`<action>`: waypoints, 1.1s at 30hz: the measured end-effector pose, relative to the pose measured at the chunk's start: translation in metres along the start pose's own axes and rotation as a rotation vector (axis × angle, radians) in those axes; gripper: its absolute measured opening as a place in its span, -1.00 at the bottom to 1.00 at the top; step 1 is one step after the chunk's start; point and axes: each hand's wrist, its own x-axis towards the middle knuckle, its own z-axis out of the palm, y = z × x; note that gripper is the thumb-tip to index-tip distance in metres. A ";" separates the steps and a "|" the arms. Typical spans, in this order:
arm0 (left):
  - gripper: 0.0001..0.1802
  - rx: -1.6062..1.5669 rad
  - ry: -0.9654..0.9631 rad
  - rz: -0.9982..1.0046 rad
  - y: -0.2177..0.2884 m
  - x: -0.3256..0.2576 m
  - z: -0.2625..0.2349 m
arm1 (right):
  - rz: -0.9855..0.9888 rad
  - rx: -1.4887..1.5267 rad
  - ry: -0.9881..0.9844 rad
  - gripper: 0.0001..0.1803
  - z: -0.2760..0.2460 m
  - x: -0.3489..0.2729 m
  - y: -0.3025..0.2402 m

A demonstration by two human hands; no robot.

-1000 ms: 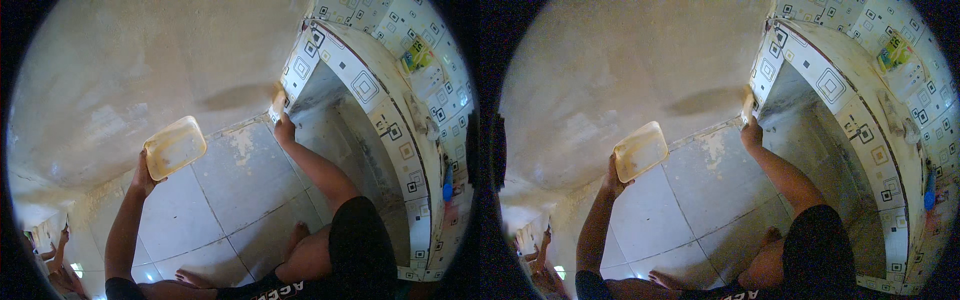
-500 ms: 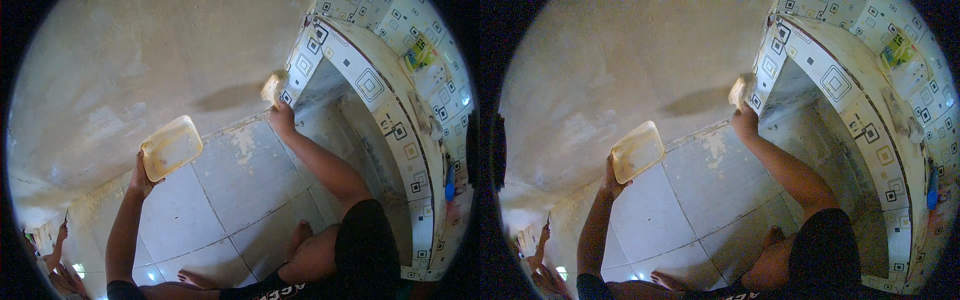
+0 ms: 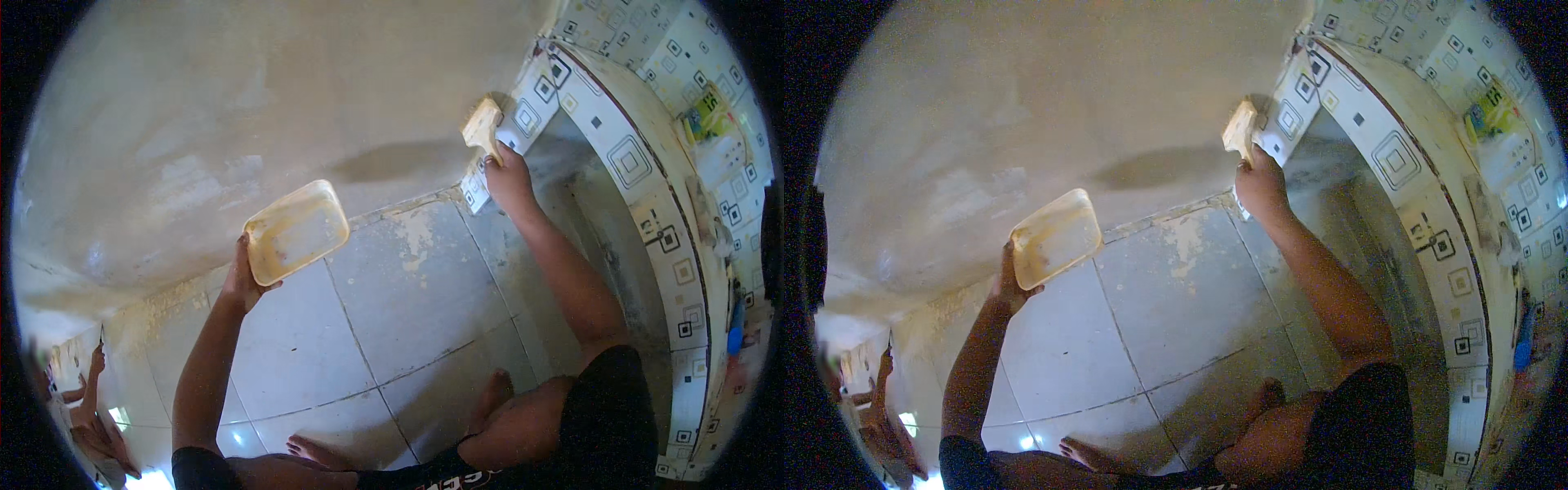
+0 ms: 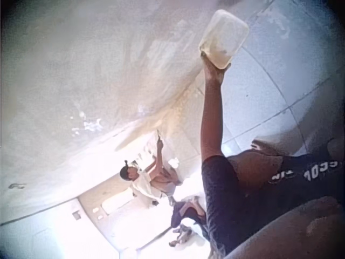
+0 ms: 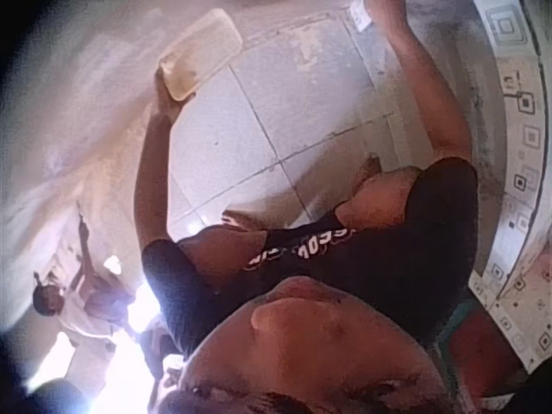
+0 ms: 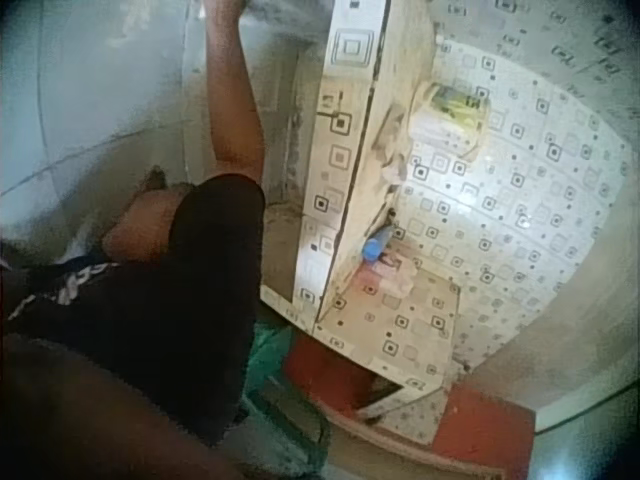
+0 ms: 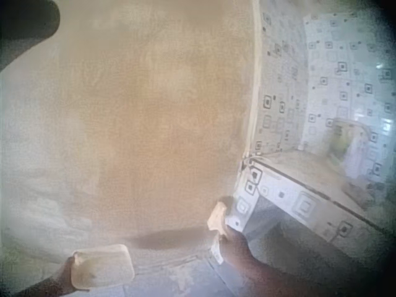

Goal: Painting a wall or ceiling using a brush and a small tray of paint.

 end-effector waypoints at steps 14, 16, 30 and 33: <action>-0.22 0.033 0.001 0.031 0.004 -0.017 -0.014 | -0.263 0.270 -0.232 -0.56 0.034 -0.043 -0.178; -0.21 0.042 0.016 0.018 0.005 -0.020 -0.019 | -0.253 0.309 -0.307 -0.57 0.041 -0.044 -0.209; -0.34 -0.019 0.006 0.026 0.013 -0.016 -0.017 | -0.383 0.115 -0.114 -0.56 0.032 -0.010 -0.204; -0.34 -0.018 -0.006 0.035 0.014 -0.015 -0.017 | -0.301 0.027 -0.039 -0.57 -0.010 -0.002 -0.169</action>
